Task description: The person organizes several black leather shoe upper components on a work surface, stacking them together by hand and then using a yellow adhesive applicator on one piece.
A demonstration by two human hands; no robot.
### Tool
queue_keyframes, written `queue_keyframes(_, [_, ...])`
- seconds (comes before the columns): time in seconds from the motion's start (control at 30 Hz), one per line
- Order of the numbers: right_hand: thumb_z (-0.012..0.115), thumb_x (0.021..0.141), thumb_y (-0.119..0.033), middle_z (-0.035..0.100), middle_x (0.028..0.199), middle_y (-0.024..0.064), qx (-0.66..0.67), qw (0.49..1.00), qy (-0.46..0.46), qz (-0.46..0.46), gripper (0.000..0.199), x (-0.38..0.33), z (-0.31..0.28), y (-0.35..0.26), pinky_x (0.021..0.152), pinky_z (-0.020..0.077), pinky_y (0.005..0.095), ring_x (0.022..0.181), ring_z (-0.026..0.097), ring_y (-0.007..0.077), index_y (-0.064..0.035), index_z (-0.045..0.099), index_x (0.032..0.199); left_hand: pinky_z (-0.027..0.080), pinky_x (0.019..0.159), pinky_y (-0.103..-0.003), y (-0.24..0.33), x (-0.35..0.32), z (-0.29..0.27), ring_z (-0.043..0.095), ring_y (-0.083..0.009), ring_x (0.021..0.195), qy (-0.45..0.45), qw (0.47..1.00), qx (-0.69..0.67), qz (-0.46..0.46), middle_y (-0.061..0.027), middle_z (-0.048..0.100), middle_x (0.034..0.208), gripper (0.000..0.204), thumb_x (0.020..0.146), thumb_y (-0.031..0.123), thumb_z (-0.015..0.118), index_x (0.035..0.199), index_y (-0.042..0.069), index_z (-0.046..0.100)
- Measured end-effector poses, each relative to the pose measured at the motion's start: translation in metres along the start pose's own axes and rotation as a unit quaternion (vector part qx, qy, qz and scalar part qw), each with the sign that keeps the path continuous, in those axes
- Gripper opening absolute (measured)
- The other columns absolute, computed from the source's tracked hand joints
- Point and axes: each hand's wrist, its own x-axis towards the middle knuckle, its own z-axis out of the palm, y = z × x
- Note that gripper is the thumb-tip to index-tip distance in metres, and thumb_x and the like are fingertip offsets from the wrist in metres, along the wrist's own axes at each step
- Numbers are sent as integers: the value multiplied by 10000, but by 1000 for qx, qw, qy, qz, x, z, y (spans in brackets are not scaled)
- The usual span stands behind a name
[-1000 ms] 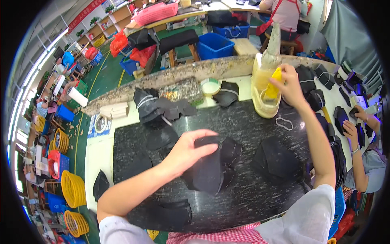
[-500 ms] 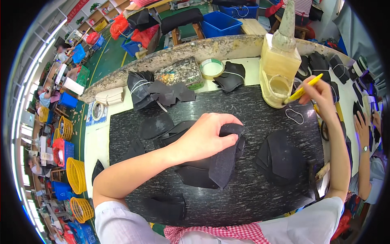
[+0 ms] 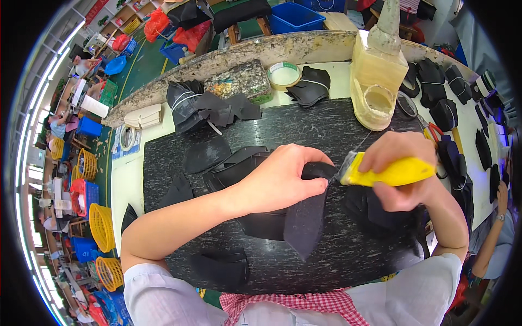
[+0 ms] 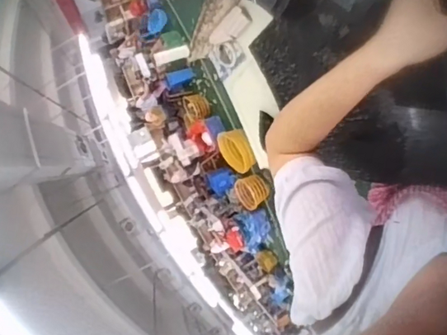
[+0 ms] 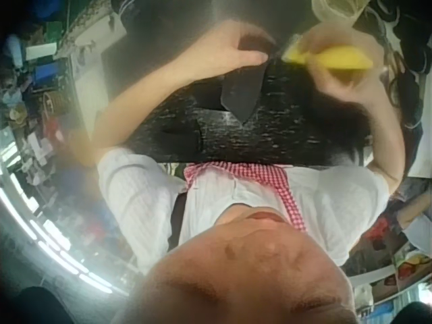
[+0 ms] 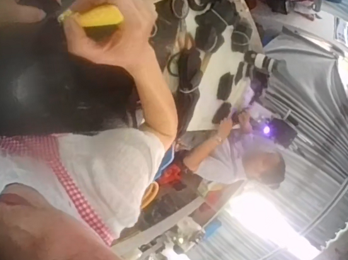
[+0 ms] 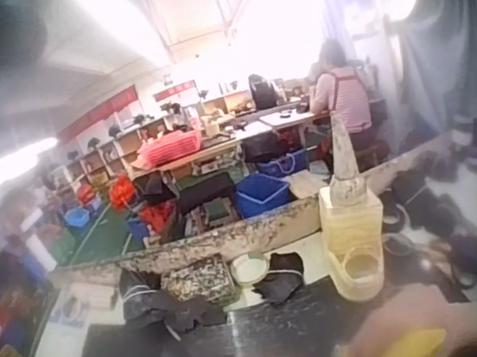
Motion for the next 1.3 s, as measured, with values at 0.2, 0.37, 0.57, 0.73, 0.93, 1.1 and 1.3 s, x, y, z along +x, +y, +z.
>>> queue_keyframes(0.2, [715, 814, -165, 569, 679, -16, -216, 942, 209, 152, 168, -8, -27, 41, 545, 406, 203, 597, 511, 25, -29, 619, 833, 468, 859, -277, -11, -43, -24, 585, -107, 960, 120, 992, -9, 38, -41, 661, 1000, 280, 818, 117, 672, 1075, 7, 652])
queue_keyframes(0.37, [701, 848, -362, 670, 819, 71, -301, 893, 208, 261, 416, 8, -60, 91, 676, 476, 251, 710, 612, 101, 2, 648, 1040, 522, 774, -254, -84, -116, -83, 648, -136, 860, 532, 825, -189, 18, -73, 668, 1016, 346, 865, 89, 646, 1195, -1, 588])
queue_keyframes(0.57, [701, 833, -402, 663, 856, 106, -421, 858, 169, 240, 476, -3, -66, 110, 750, 485, 309, 781, 631, 191, -18, 640, 1107, 382, 951, -354, -160, -193, -81, 506, -232, 1129, 554, 780, 285, -53, -89, 571, 1217, 462, 842, 144, 671, 1278, 71, 536])
queue_keyframes(0.73, [649, 866, -102, 569, 790, -20, -242, 920, 166, 260, 88, -16, 27, 18, 617, 416, 220, 666, 493, 49, -42, 629, 928, 406, 964, -372, -133, -229, -30, 522, -273, 1119, 364, 860, 356, -40, -102, 585, 1143, 355, 751, 87, 731, 1093, 48, 647])
queue_keyframes(0.93, [772, 699, -141, 517, 803, 79, -207, 950, -156, 176, 267, -26, 124, -41, 720, 424, 373, 803, 524, 298, -62, 563, 846, 476, 869, -354, -160, -233, -26, 597, -265, 1004, 351, 871, 344, 11, -93, 628, 1044, 249, 763, 84, 731, 1005, 45, 685])
queue_keyframes(1.1, [706, 788, -1, 610, 831, -7, 99, 882, -47, 457, 127, -27, 111, -55, 669, 436, 203, 754, 541, 40, -2, 613, 875, 476, 856, -321, -169, -235, -28, 623, -249, 983, 388, 882, 264, 32, -115, 662, 1042, 152, 850, 56, 652, 977, -24, 675])
queue_keyframes(1.3, [730, 808, -56, 590, 672, -43, 144, 881, 18, 450, 110, -16, 125, -79, 450, 367, 143, 513, 479, -8, -20, 645, 868, 487, 804, -327, -165, -237, -21, 637, -251, 904, 441, 829, 335, 72, -102, 675, 968, 134, 811, 38, 679, 942, 10, 685])
